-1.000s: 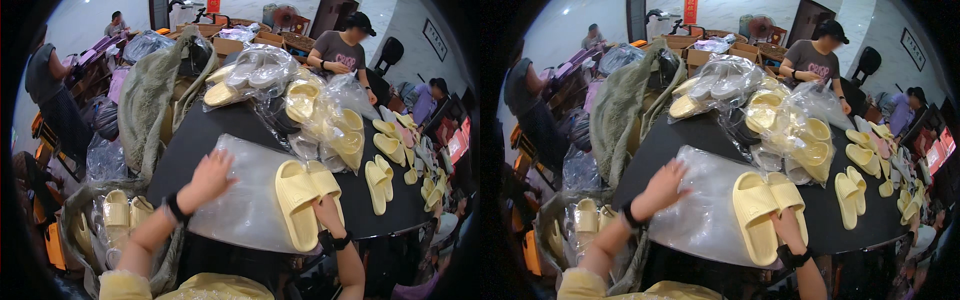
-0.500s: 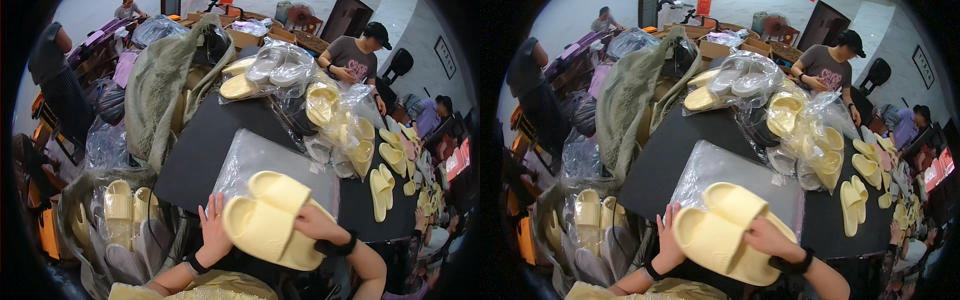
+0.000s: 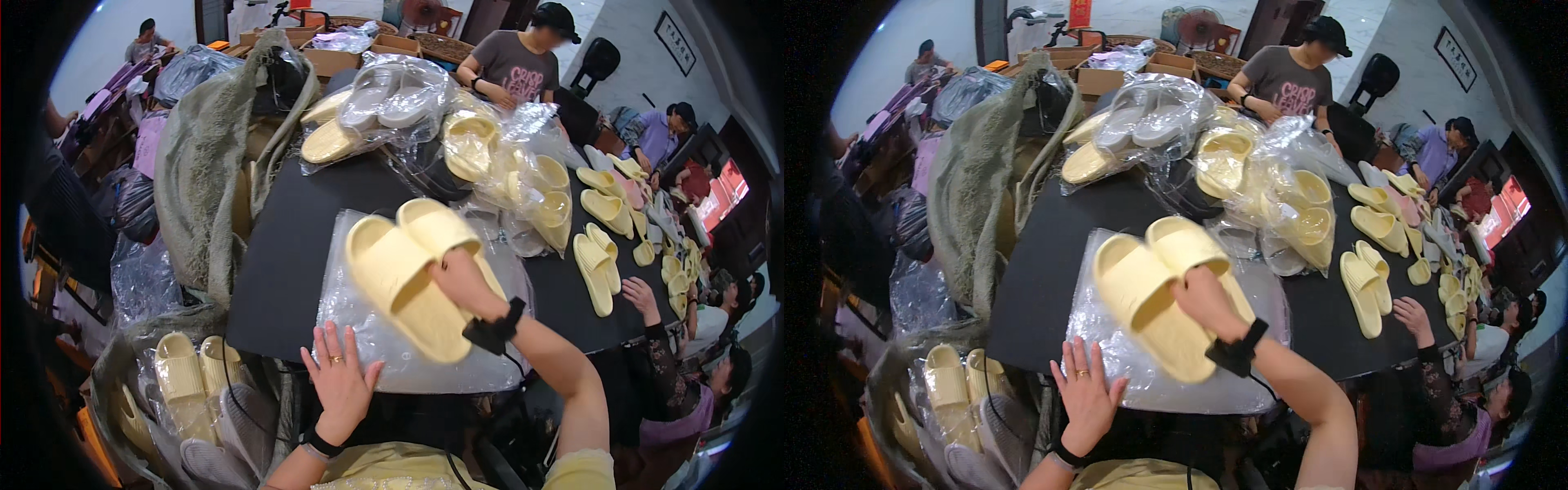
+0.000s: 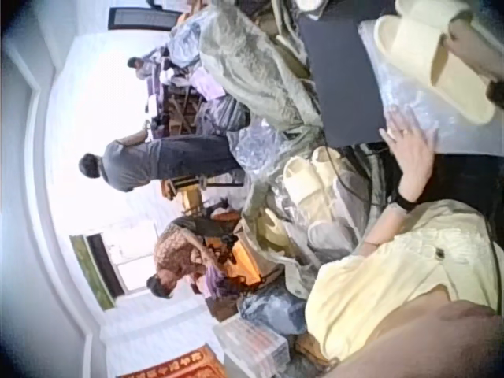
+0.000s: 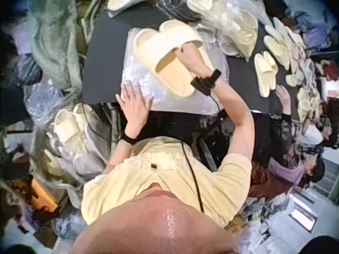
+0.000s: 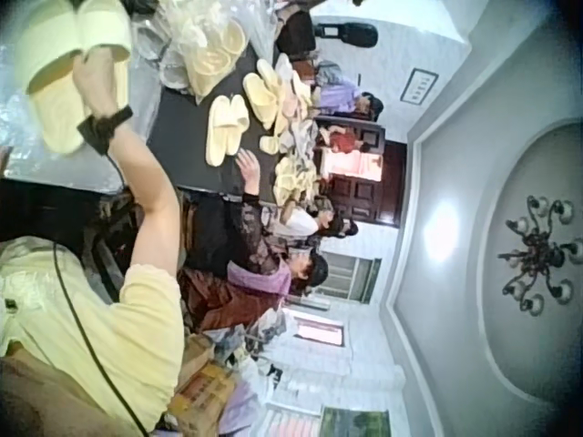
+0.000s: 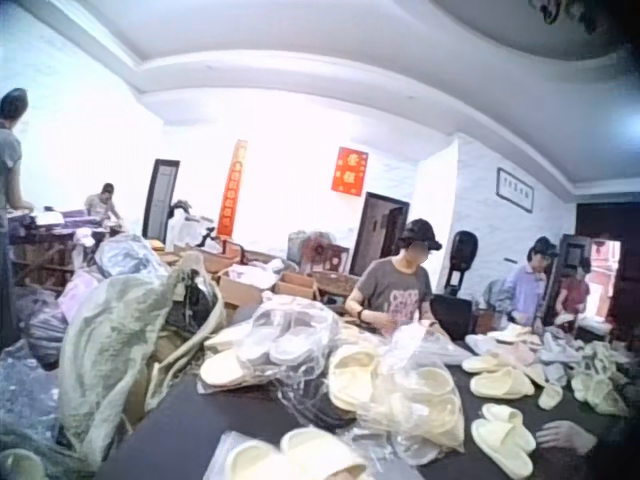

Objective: Sorting and putting pairs of slippers into plastic bags at a shared work table.

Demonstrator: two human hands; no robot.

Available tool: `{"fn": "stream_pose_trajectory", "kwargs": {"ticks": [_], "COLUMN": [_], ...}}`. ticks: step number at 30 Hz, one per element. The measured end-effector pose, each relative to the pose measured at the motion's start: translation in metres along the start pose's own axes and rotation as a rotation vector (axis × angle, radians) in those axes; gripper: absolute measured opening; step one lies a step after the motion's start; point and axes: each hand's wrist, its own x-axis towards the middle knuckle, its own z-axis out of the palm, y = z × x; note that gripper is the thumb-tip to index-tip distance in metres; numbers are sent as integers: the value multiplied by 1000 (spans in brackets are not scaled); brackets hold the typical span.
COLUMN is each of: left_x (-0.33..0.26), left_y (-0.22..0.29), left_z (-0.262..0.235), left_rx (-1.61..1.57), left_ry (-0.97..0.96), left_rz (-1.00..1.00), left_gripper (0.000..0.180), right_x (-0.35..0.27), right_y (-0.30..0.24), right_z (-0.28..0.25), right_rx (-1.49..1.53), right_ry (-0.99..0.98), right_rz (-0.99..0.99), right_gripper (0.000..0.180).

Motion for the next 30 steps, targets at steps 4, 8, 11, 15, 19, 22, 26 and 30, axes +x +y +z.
{"fn": "stream_pose_trajectory", "kwargs": {"ticks": [4,8,11,15,19,22,26,30], "left_x": [0,2,0,1,3,1,2,1], "left_y": [-4,2,2,3,3,4,4,5], "left_z": [3,-5,-5,-3,0,-3,-2,-2], "left_rx": [34,62,74,102,126,124,131,150], "left_ry": [-19,-82,-67,-40,-17,-36,-44,-39], "left_rz": [-13,-49,-43,-18,-3,-8,-20,-11], "left_gripper": [64,67,68,69,70,69,68,68], "right_x": [-87,-140,-155,-166,-167,-170,-179,-147], "right_y": [1,26,94,184,211,268,271,155], "right_z": [-6,-35,-55,-114,-183,-214,-216,-177], "right_rx": [-37,-77,-107,15,-283,-181,-753,-254], "right_ry": [-298,-272,64,178,336,373,390,410], "right_rz": [-127,30,-16,92,414,717,587,250], "right_gripper": [26,25,27,32,25,27,31,36]}}
